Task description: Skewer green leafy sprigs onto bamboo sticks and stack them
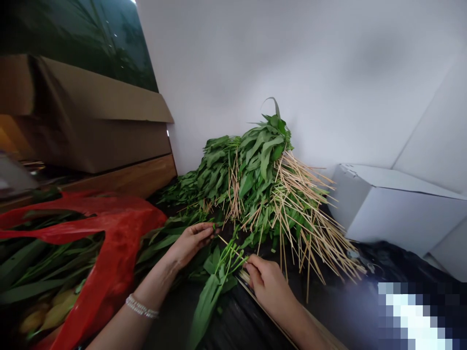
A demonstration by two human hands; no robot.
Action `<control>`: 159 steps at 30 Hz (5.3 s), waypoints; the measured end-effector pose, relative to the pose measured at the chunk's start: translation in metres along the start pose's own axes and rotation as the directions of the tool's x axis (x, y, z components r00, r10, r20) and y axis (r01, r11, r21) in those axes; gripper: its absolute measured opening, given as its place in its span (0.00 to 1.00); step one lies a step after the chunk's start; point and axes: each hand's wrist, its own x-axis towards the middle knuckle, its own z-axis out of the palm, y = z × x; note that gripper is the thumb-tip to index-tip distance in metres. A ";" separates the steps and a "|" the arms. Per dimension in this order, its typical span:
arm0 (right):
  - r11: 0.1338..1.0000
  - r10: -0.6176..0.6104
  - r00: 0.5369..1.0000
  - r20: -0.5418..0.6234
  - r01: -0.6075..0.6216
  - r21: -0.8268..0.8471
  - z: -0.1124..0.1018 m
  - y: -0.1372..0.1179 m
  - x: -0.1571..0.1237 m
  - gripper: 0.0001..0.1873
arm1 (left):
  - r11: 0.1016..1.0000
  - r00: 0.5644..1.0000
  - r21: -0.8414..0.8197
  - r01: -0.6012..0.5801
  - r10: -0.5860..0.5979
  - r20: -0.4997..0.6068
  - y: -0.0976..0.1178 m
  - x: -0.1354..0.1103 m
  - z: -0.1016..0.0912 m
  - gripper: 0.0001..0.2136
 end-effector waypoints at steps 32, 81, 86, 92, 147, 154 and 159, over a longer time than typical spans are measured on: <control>0.997 0.071 0.997 0.004 -0.072 0.021 0.007 0.002 0.000 0.16 | 0.964 0.994 0.243 -0.107 0.095 0.059 -0.002 -0.007 0.013 0.15; 0.997 0.060 0.998 -0.033 -0.059 0.048 0.012 0.001 0.001 0.18 | 0.990 0.997 0.127 -0.061 0.056 0.045 -0.008 -0.009 0.021 0.17; 0.998 0.048 0.998 -0.029 -0.047 0.044 0.013 0.001 0.001 0.18 | 0.995 1.000 0.102 0.015 -0.012 -0.025 -0.011 -0.008 0.018 0.14; 0.997 0.062 0.998 -0.022 -0.061 0.056 0.013 0.000 0.000 0.18 | 0.997 0.997 0.035 0.070 -0.070 0.020 -0.012 -0.007 0.017 0.14; 0.753 0.118 0.920 0.375 -0.328 0.570 -0.013 -0.005 -0.002 0.19 | 0.346 0.664 0.763 -0.546 0.734 0.142 0.001 -0.007 0.009 0.07; 0.766 0.177 0.936 0.304 -0.325 0.555 -0.013 -0.006 0.000 0.18 | 0.779 0.885 0.427 -0.459 0.446 0.137 0.002 -0.012 0.019 0.12; 0.768 0.183 0.936 0.301 -0.327 0.551 -0.011 -0.007 0.000 0.19 | 0.873 0.928 0.314 -0.372 0.343 0.146 0.003 -0.011 0.019 0.14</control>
